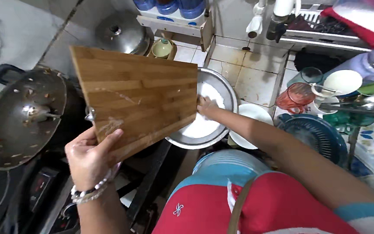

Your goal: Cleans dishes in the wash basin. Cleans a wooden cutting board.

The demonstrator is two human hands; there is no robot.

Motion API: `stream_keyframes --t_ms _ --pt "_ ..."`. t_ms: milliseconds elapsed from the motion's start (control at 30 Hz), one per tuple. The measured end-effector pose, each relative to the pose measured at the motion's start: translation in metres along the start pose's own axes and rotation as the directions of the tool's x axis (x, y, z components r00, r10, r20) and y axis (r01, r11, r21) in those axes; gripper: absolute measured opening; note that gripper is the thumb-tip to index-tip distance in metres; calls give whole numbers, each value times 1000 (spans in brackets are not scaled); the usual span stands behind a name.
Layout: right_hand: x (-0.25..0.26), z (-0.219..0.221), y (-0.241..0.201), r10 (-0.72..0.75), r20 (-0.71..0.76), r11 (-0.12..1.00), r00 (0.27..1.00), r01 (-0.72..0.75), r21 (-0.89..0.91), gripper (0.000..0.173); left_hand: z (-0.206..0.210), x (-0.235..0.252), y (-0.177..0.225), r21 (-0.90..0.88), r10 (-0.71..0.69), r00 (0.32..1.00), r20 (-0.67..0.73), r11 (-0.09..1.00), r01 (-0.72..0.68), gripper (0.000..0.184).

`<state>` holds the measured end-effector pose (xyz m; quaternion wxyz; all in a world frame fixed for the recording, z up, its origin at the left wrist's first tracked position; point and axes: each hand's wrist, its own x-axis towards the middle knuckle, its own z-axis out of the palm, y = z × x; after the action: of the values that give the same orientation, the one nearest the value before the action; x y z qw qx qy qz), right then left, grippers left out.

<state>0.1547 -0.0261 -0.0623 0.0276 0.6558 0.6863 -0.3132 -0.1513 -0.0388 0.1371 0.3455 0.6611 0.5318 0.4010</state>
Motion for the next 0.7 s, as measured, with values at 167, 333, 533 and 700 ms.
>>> stream_keyframes --t_ms 167,333,533,700 --pt "2 -4 26 133 5 975 991 -131 178 52 8 8 -18 -17 -187 981 42 982 188 17" --pt "-31 -42 1 319 -6 789 948 -263 555 67 16 15 -17 -102 -258 962 93 958 267 19" --pt "-95 -66 -121 65 -302 654 951 188 733 61 31 9 6 -367 -235 948 214 880 300 32" --pt "-123 -89 -176 -177 -432 570 884 450 687 55 48 4 24 -505 -151 954 259 821 267 32"
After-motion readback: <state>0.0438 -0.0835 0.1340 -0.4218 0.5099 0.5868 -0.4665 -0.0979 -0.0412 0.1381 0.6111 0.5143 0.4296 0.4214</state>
